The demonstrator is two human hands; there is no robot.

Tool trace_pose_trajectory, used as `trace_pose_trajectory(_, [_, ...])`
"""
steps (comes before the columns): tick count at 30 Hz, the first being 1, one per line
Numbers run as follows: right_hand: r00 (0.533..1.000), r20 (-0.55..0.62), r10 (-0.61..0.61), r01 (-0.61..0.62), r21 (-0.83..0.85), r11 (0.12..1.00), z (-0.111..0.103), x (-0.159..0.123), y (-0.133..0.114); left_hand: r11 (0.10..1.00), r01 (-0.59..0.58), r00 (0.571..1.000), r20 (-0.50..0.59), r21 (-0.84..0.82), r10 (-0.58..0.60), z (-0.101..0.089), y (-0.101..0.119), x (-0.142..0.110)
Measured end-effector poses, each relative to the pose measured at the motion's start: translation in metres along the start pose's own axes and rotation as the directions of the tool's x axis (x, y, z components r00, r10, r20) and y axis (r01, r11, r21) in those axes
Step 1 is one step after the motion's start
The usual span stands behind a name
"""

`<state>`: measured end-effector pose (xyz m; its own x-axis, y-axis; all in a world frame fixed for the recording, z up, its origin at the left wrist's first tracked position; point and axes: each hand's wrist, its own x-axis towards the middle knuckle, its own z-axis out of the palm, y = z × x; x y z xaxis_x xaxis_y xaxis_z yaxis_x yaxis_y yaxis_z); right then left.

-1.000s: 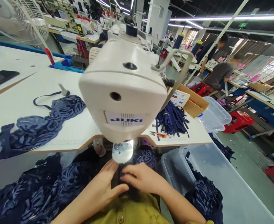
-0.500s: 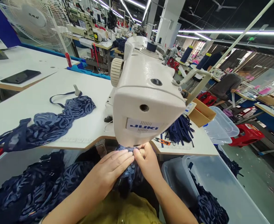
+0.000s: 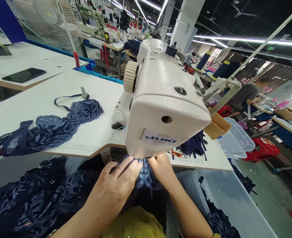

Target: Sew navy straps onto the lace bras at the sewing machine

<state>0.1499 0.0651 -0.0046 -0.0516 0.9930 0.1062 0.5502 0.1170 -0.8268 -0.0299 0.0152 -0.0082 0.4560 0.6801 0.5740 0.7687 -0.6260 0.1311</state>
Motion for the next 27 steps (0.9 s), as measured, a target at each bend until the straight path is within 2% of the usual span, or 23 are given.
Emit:
trace_pose_trajectory(9, [0.998,-0.023,-0.056,0.054,-0.077,0.996,0.0026,0.0064,0.0051,0.997,0.024,1.0,0.016,0.07,-0.025,0.0042,0.0018,0.0011])
trace_pose_trajectory(27, [0.999,-0.043,-0.006,0.002,-0.08,0.997,0.003,0.0058,-0.0015,0.989,0.02,0.999,0.034,0.146,-0.025,0.0009,0.0069,0.004])
